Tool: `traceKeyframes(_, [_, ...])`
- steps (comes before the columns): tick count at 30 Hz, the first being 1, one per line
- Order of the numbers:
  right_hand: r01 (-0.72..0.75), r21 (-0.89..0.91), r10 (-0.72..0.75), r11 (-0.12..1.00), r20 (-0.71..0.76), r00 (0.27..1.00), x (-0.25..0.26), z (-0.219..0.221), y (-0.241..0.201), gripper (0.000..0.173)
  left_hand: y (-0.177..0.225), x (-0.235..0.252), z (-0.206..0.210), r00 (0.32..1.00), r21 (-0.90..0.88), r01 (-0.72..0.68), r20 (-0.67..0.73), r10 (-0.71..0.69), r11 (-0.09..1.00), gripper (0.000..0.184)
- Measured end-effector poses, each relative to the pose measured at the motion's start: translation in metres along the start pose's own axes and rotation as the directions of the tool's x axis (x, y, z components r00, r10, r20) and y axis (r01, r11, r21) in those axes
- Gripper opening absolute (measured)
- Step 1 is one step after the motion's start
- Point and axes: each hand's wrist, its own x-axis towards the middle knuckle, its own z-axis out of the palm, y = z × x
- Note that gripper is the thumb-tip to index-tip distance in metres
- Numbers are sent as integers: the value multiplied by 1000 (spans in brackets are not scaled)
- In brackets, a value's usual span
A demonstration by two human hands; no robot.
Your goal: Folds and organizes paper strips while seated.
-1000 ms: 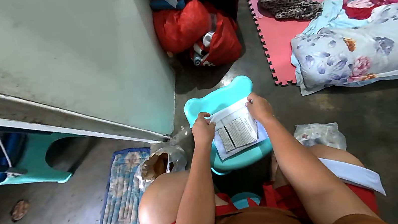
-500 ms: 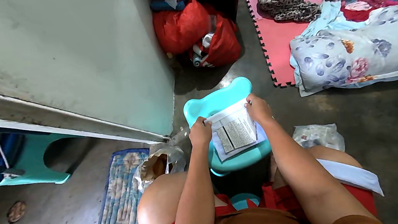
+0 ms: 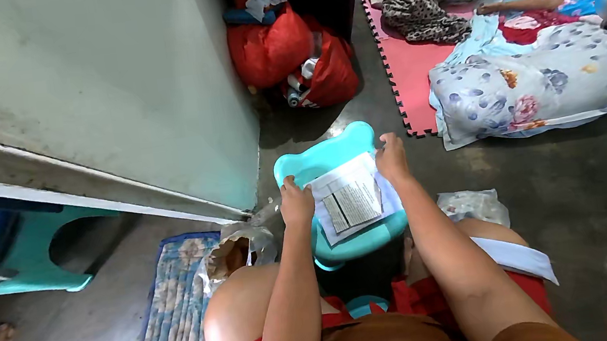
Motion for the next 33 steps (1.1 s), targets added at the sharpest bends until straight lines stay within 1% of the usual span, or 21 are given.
traceKeyframes(1, [7, 52, -6, 999, -31, 1000, -2, -10, -7, 47, 0, -2, 0, 997, -41, -48, -56, 46, 998, 60])
traceKeyframes(3, [53, 188, -38, 981, -79, 996, -8, -35, -23, 48, 8, -11, -2, 970, -103, -218, -136, 203, 970, 61])
traceKeyframes(4, [93, 253, -71, 963, -96, 993, -13, -50, -31, 49, 15, -19, -2, 944, -130, -320, -134, 303, 939, 57])
traceKeyframes(5, [139, 301, -111, 944, -106, 988, -19, -67, -40, 48, 26, -29, -2, 910, -164, -415, -93, 405, 895, 52])
traceKeyframes(6, [197, 325, -166, 925, -122, 979, -29, -86, -47, 46, 37, -42, 0, 865, -203, -494, -16, 502, 845, 46])
traceKeyframes(7, [265, 335, -233, 904, -133, 963, -41, -106, -53, 43, 46, -56, 6, 803, -246, -556, 86, 589, 794, 40])
traceKeyframes(8, [345, 337, -309, 876, -159, 938, -55, -125, -55, 40, 55, -72, 15, 727, -296, -593, 203, 656, 749, 36])
traceKeyframes(9, [434, 335, -389, 836, -195, 900, -69, -141, -53, 36, 63, -88, 24, 639, -352, -599, 330, 695, 719, 36])
traceKeyframes(10, [513, 336, -460, 790, -228, 858, -84, -156, -47, 35, 69, -103, 33, 547, -407, -583, 444, 710, 704, 37])
traceKeyframes(11, [565, 336, -507, 754, -249, 825, -98, -169, -39, 34, 74, -117, 41, 464, -451, -561, 523, 715, 694, 39])
traceKeyframes(12, [584, 329, -528, 743, -249, 812, -112, -180, -27, 33, 78, -127, 47, 403, -481, -541, 571, 715, 690, 40])
traceKeyframes(13, [566, 317, -518, 761, -229, 824, -126, -190, -13, 32, 80, -135, 52, 370, -494, -527, 599, 710, 691, 38])
traceKeyframes(15, [496, 304, -452, 813, -207, 868, -145, -201, 21, 31, 83, -143, 57, 363, -470, -530, 627, 690, 706, 36])
traceKeyframes(17, [411, 323, -351, 853, -228, 908, -156, -205, 55, 30, 85, -145, 58, 384, -443, -546, 622, 682, 711, 35])
traceKeyframes(19, [329, 356, -246, 875, -259, 934, -168, -205, 83, 28, 87, -147, 59, 408, -464, -512, 608, 681, 722, 33])
traceKeyframes(22, [250, 414, -140, 875, -277, 950, -181, -199, 111, 25, 87, -150, 62, 425, -528, -446, 585, 690, 723, 31])
traceKeyframes(24, [212, 446, -100, 869, -260, 960, -185, -195, 121, 24, 87, -154, 64, 434, -548, -451, 556, 709, 705, 32])
traceKeyframes(26, [192, 458, -79, 868, -253, 964, -186, -189, 124, 23, 89, -159, 62, 441, -517, -502, 537, 720, 693, 31])
traceKeyframes(28, [195, 447, -94, 873, -238, 967, -186, -183, 124, 24, 92, -163, 58, 436, -457, -565, 541, 719, 687, 29])
traceKeyframes(30, [221, 411, -141, 884, -216, 966, -186, -178, 122, 26, 96, -166, 54, 432, -397, -614, 554, 712, 682, 30])
traceKeyframes(33, [268, 310, -221, 912, -180, 959, -188, -170, 117, 29, 101, -170, 49, 423, -317, -672, 578, 698, 669, 30])
